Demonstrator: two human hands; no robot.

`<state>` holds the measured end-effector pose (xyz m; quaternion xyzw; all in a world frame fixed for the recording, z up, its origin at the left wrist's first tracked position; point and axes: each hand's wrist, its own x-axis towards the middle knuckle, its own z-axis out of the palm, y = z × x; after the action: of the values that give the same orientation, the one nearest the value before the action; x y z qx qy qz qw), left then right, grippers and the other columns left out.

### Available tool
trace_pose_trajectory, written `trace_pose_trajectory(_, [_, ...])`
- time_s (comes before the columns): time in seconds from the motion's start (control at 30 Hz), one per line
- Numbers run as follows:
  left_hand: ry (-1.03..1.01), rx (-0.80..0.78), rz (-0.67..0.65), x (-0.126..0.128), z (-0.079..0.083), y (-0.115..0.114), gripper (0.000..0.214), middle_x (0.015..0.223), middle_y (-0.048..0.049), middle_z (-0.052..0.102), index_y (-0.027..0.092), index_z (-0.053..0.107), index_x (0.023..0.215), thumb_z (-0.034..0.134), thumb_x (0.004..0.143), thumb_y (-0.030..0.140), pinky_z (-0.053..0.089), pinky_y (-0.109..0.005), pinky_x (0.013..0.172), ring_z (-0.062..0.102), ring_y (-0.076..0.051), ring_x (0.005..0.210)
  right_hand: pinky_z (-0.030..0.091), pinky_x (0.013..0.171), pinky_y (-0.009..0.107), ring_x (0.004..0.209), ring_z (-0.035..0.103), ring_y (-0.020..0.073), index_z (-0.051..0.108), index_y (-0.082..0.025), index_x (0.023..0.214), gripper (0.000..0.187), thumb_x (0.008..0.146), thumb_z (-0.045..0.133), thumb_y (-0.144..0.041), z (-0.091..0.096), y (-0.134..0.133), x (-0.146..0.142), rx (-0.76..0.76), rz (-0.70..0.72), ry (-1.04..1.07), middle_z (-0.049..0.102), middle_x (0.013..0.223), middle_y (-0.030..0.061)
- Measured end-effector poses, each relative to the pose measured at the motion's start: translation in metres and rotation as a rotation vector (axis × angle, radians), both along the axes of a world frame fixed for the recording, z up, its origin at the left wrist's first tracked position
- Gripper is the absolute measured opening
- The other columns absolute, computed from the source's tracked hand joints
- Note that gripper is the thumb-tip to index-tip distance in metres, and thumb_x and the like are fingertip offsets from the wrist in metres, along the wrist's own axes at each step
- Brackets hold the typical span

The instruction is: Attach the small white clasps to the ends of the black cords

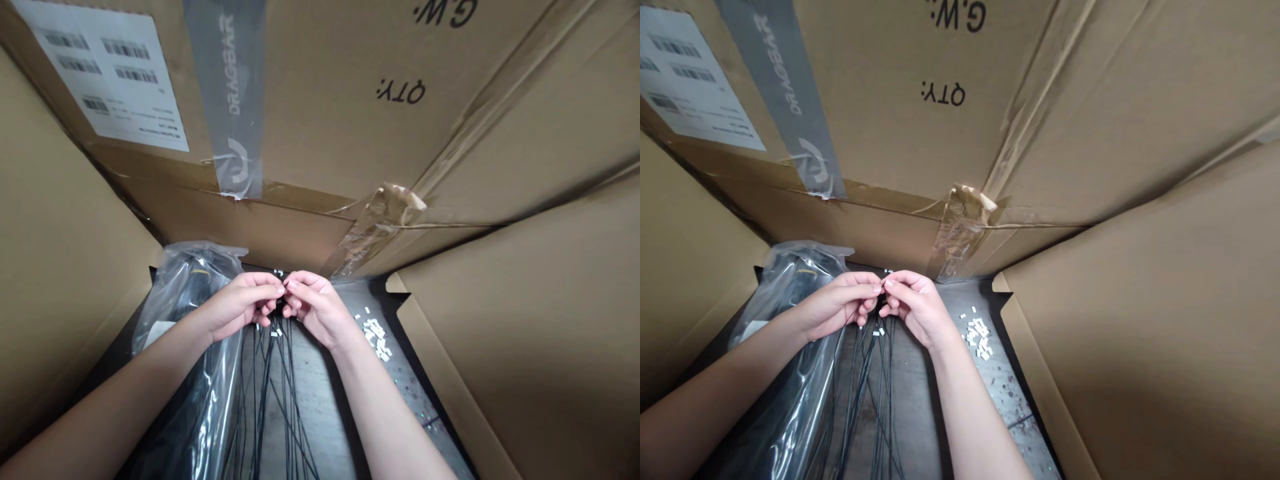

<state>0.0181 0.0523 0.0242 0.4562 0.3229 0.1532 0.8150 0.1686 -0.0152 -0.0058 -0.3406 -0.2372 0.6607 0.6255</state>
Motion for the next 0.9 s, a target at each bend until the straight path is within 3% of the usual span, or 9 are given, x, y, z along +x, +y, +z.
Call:
trace_pose_trajectory(0.5, [-0.008, 0.064, 0.062, 0.0021, 0.0009, -0.0008, 0.03, 0.061, -0.0003, 0.063, 0.01, 0.067, 0.072, 0.085, 0.066, 0.034, 0.04, -0.014, 0.049, 0.051, -0.004, 0.052, 0.057, 0.049, 0.018, 0.05, 0.048, 0.0035, 0.077, -0.017, 0.077, 0.024, 0.061, 0.09, -0.028, -0.0009, 0.0013, -0.0005, 0.022, -0.022, -0.015, 0.06, 0.057, -0.0039])
trace_pose_trajectory(0.9, [0.029, 0.151, 0.119, 0.0051, 0.0015, -0.0029, 0.032, 0.061, 0.001, 0.062, 0.011, 0.065, 0.073, 0.084, 0.063, 0.036, 0.039, -0.017, 0.052, 0.051, -0.005, 0.053, 0.054, 0.045, 0.017, 0.048, 0.046, 0.0039, 0.074, -0.017, 0.073, 0.025, 0.06, 0.09, -0.031, -0.0022, 0.0027, -0.0023, -0.006, -0.081, -0.074, 0.056, 0.055, -0.0052])
